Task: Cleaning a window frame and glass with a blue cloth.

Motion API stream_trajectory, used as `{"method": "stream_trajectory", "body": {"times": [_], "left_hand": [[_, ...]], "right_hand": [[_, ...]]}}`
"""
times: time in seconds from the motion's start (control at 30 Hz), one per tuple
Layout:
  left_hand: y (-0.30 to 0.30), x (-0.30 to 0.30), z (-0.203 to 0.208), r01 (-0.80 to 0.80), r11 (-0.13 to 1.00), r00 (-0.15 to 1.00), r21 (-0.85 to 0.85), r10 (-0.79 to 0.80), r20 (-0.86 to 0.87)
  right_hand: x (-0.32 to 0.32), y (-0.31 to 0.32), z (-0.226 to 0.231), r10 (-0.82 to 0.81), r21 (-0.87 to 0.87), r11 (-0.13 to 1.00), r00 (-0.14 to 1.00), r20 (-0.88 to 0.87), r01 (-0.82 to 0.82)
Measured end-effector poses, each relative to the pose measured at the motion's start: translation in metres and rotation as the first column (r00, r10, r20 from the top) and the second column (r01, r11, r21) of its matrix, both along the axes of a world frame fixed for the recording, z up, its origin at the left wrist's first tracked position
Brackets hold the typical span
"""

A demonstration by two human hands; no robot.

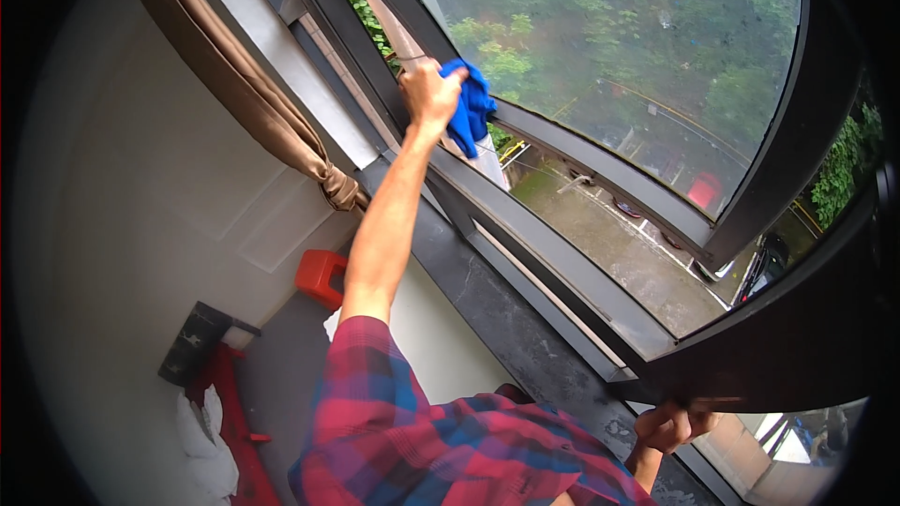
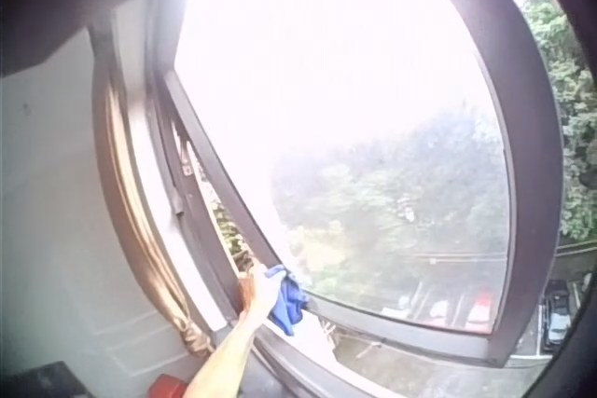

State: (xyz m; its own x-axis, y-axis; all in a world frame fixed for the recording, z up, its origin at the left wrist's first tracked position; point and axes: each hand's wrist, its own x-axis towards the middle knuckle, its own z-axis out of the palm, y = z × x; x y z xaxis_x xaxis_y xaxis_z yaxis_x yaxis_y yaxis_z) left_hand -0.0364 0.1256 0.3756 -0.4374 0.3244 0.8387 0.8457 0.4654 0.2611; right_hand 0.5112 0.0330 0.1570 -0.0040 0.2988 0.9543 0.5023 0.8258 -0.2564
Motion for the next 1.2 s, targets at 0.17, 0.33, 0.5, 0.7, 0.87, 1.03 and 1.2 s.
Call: {"method": "stream_trajectory", "body": {"times": [0.17,0.33,0.5,0.7,0.87,1.03,1.2], "left_hand": [[-0.015,0.004,0.089,-0.002,0.966,0.99,0.26,0.038,-0.134],[0.002,0.008,0.021,0.065,0.97,0.997,0.234,-0.071,0.015],[0.007,-0.004,-0.04,0.05,0.998,0.963,-0.03,-0.04,0.268],[0.014,-0.004,-0.019,-0.062,0.973,0.94,-0.222,0.132,0.316],[-0.021,0.009,-0.011,-0.212,0.896,0.935,-0.389,0.302,0.185],[-0.05,0.018,-0.016,0.059,0.987,0.995,-0.147,-0.048,0.083],[-0.018,0.027,-0.017,0.161,0.985,0.985,-0.058,-0.156,0.077]], "right_hand": [[-0.009,-0.004,0.01,-0.048,-0.044,0.998,0.999,-0.003,0.048],[-0.012,-0.003,0.014,-0.076,-0.021,0.997,0.997,-0.021,0.075],[-0.01,-0.005,0.006,-0.057,-0.054,0.997,0.998,-0.009,0.056],[-0.011,0.006,0.008,0.006,0.054,0.999,0.999,-0.033,-0.004],[-0.012,0.007,0.016,0.061,0.058,0.997,0.997,-0.045,-0.058],[-0.011,0.005,0.016,0.082,0.07,0.994,0.996,-0.036,-0.08],[-0.008,0.006,0.012,0.094,0.074,0.993,0.994,-0.063,-0.09]]}}
